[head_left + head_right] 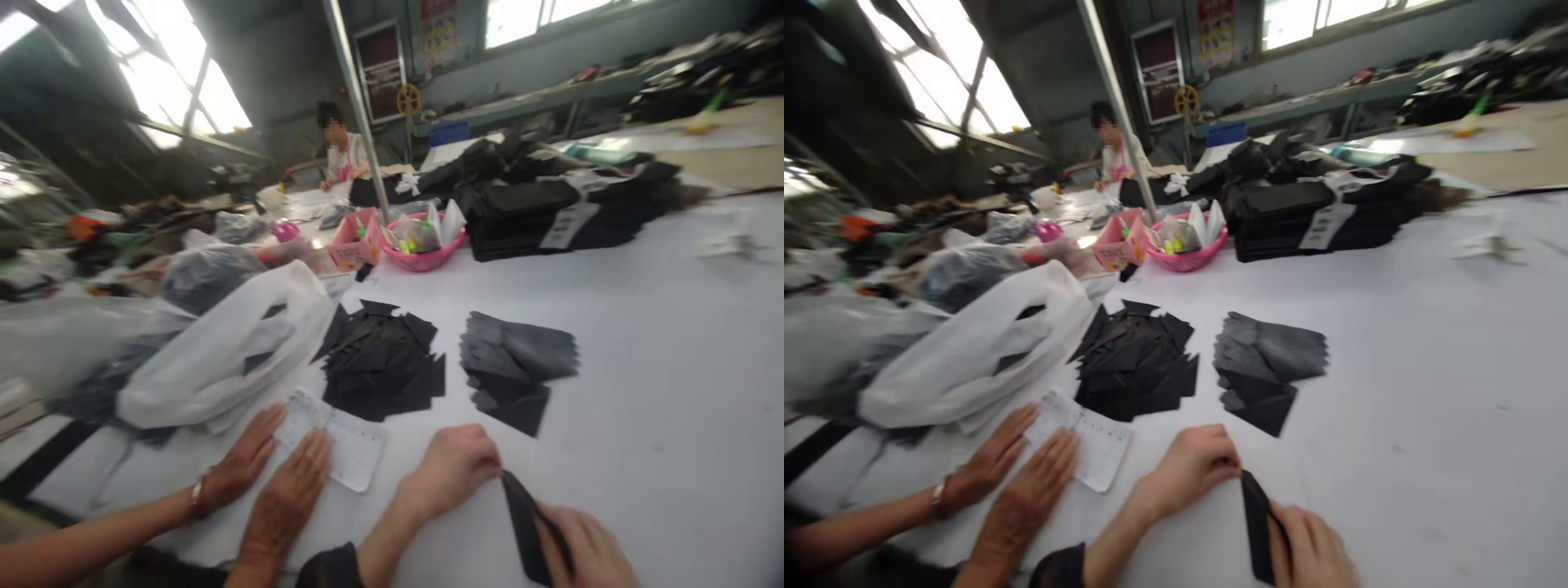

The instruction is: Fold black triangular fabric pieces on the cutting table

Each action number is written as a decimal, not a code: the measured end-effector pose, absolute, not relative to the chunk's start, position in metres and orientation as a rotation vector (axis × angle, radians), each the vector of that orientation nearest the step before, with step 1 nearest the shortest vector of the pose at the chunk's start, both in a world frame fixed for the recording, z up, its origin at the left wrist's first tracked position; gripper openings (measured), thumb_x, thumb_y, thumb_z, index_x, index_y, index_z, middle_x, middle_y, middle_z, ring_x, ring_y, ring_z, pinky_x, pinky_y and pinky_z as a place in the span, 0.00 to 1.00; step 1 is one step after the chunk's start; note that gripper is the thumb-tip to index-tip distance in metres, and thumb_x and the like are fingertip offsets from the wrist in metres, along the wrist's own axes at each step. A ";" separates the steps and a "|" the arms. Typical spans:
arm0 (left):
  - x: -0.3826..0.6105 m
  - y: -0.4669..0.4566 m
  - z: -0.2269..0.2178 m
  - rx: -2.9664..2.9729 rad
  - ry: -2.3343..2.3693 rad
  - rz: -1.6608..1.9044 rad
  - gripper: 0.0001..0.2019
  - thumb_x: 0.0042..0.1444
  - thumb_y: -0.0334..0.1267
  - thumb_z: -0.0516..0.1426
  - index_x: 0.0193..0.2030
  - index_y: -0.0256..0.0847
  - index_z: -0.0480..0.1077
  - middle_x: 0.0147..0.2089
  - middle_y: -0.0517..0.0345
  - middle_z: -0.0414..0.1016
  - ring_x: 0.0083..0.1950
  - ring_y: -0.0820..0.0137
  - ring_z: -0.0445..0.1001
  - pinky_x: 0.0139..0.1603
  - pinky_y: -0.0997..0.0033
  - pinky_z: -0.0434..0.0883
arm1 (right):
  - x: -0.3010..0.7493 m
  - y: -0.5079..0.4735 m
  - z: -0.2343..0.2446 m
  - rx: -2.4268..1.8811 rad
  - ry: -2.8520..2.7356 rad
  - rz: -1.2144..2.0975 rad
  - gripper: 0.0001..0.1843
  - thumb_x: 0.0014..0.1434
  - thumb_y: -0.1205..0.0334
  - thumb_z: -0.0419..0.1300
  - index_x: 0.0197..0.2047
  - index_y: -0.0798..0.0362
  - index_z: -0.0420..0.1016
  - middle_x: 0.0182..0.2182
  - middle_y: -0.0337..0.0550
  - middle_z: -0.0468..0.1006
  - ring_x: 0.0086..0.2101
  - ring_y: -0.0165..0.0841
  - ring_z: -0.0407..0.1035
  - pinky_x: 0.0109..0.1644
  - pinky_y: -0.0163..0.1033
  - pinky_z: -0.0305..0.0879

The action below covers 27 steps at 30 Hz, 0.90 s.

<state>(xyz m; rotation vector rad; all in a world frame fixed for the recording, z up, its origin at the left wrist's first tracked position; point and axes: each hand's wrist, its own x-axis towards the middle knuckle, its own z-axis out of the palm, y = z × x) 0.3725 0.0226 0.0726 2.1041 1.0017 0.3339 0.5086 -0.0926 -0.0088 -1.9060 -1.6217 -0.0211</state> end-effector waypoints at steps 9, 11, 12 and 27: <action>0.363 0.017 0.061 2.049 0.928 0.407 0.04 0.57 0.32 0.62 0.32 0.39 0.72 0.33 0.63 0.69 0.34 0.77 0.67 0.34 0.79 0.61 | 0.525 -0.120 0.036 -1.976 -1.668 -0.029 0.11 0.70 0.55 0.48 0.43 0.49 0.69 0.36 0.37 0.72 0.36 0.31 0.65 0.41 0.36 0.58; 0.364 0.015 0.059 2.065 0.942 0.419 0.03 0.57 0.32 0.62 0.33 0.40 0.73 0.34 0.63 0.69 0.34 0.76 0.67 0.35 0.79 0.61 | 0.523 -0.119 0.037 -1.960 -1.666 -0.057 0.13 0.71 0.55 0.47 0.45 0.49 0.69 0.36 0.37 0.72 0.36 0.30 0.65 0.41 0.36 0.57; 0.364 0.014 0.059 2.078 0.949 0.425 0.02 0.57 0.32 0.63 0.34 0.40 0.73 0.34 0.63 0.69 0.35 0.76 0.67 0.35 0.79 0.61 | 0.524 -0.119 0.037 -1.954 -1.669 -0.078 0.13 0.71 0.55 0.46 0.46 0.49 0.69 0.36 0.37 0.72 0.36 0.30 0.65 0.41 0.36 0.57; 0.376 -0.002 0.036 2.316 0.791 0.708 0.04 0.63 0.34 0.57 0.40 0.41 0.74 0.35 0.59 0.73 0.37 0.72 0.71 0.37 0.76 0.66 | 0.532 -0.125 0.026 -1.832 -1.740 -0.092 0.10 0.67 0.65 0.54 0.50 0.47 0.73 0.40 0.40 0.71 0.39 0.29 0.64 0.43 0.35 0.59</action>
